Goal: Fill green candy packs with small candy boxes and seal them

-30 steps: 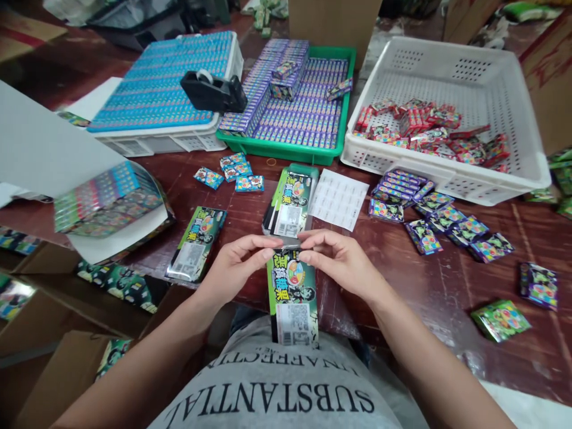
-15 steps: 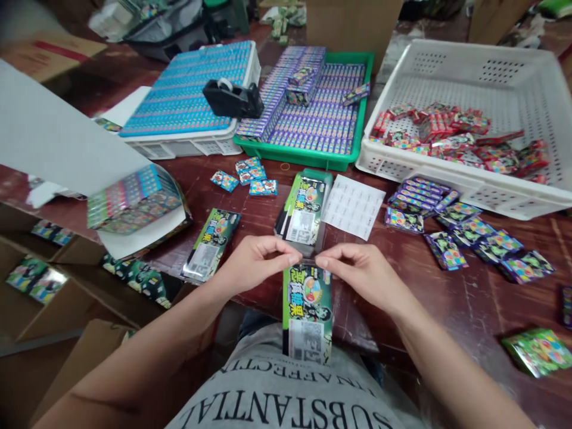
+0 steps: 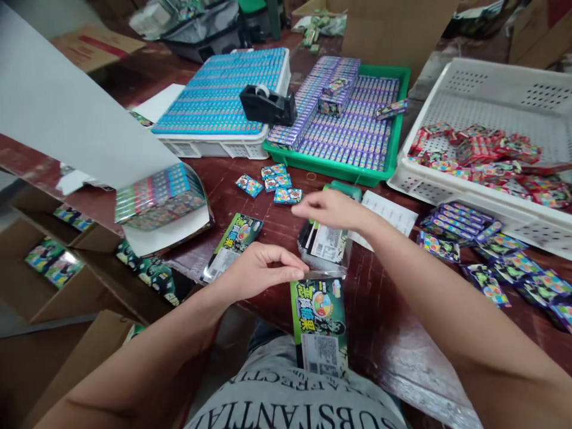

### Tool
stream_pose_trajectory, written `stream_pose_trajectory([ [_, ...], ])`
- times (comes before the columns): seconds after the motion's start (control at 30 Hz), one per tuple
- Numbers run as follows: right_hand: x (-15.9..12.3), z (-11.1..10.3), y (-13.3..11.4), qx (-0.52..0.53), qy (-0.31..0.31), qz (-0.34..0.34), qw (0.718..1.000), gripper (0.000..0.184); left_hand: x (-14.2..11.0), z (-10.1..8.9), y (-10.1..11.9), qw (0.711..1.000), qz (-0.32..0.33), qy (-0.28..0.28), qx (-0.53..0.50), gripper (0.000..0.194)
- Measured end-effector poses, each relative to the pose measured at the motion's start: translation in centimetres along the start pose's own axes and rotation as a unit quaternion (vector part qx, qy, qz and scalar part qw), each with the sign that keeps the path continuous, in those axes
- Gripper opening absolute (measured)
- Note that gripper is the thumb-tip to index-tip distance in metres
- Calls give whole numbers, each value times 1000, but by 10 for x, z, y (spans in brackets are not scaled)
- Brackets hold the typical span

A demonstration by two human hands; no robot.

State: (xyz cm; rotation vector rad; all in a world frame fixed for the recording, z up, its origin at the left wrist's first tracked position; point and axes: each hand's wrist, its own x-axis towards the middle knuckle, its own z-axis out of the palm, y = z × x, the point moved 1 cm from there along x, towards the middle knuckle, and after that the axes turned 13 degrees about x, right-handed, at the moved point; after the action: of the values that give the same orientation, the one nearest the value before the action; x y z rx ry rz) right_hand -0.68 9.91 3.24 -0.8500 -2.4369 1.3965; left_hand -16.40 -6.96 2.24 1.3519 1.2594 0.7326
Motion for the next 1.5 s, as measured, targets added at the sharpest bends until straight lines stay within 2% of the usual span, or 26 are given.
stream_pose_trajectory([
  [0.07, 47, 11, -2, -188, 52, 25, 980, 42, -3, 0, 7, 997, 68, -15, 34, 10],
  [0.13, 80, 27, -5, -238, 52, 35, 969, 38, -3, 1, 15, 988, 127, -10, 93, 12],
  [0.2, 96, 39, -5, -250, 43, 49, 966, 36, -1, 2, 23, 973, 154, 2, 174, 15],
  [0.3, 94, 42, 4, -258, 22, 63, 964, 41, 10, 4, 35, 939, 177, -17, 294, 14],
  [0.43, 76, 31, 20, -250, -9, 56, 967, 50, 31, 16, 50, 898, 231, -117, 354, 31],
  [0.5, 75, 28, 20, -244, -9, 44, 969, 44, 40, 26, 57, 903, 232, -139, 334, 24],
  [0.6, 75, 22, 7, -233, 0, 14, 972, 34, 51, 42, 62, 926, 202, -124, 294, 14],
  [0.67, 65, 11, -4, -226, 21, -13, 974, 45, 55, 49, 61, 935, 168, -107, 292, 15],
  [0.73, 34, -6, -8, -209, 74, -34, 975, 65, 59, 50, 56, 934, 142, -104, 312, 9],
  [0.8, -21, -23, -2, -174, 155, -45, 971, 77, 62, 46, 49, 923, 139, -121, 339, 18],
  [0.83, -56, -28, 6, -153, 204, -41, 966, 79, 64, 43, 45, 917, 144, -135, 348, 22],
  [0.9, -137, -26, 31, -144, 255, -25, 956, 66, 68, 37, 39, 912, 144, -164, 346, 25],
  [0.97, -219, -5, 62, -180, 310, 33, 933, 45, 71, 32, 36, 919, 114, -192, 326, 27],
  [1.03, -290, 28, 89, -213, 329, 72, 917, 34, 75, 30, 37, 925, 70, -215, 306, 28],
  [1.1, -341, 60, 103, -215, 322, 109, 916, 31, 81, 32, 43, 938, 33, -199, 282, 28],
  [1.13, -357, 70, 104, -203, 310, 120, 921, 31, 85, 33, 46, 951, 18, -159, 265, 29],
  [1.2, -373, 77, 100, -172, 297, 137, 929, 41, 95, 39, 51, 973, -3, -29, 228, 31],
  [1.27, -372, 67, 94, -142, 292, 144, 935, 67, 103, 48, 51, 973, -15, 100, 206, 30],
  [1.3, -368, 60, 93, -129, 288, 144, 938, 78, 106, 55, 49, 968, -16, 143, 204, 29],
  [1.33, -362, 52, 93, -115, 283, 139, 942, 84, 108, 63, 46, 965, -15, 169, 201, 28],
  [1.4, -351, 41, 94, -87, 284, 116, 948, 83, 108, 81, 37, 963, -12, 188, 195, 31],
  [1.43, -347, 39, 95, -81, 309, 109, 941, 79, 106, 89, 32, 963, -11, 191, 190, 33],
  [1.5, -341, 39, 97, -91, 409, 112, 901, 77, 102, 105, 22, 963, -10, 197, 181, 34],
])
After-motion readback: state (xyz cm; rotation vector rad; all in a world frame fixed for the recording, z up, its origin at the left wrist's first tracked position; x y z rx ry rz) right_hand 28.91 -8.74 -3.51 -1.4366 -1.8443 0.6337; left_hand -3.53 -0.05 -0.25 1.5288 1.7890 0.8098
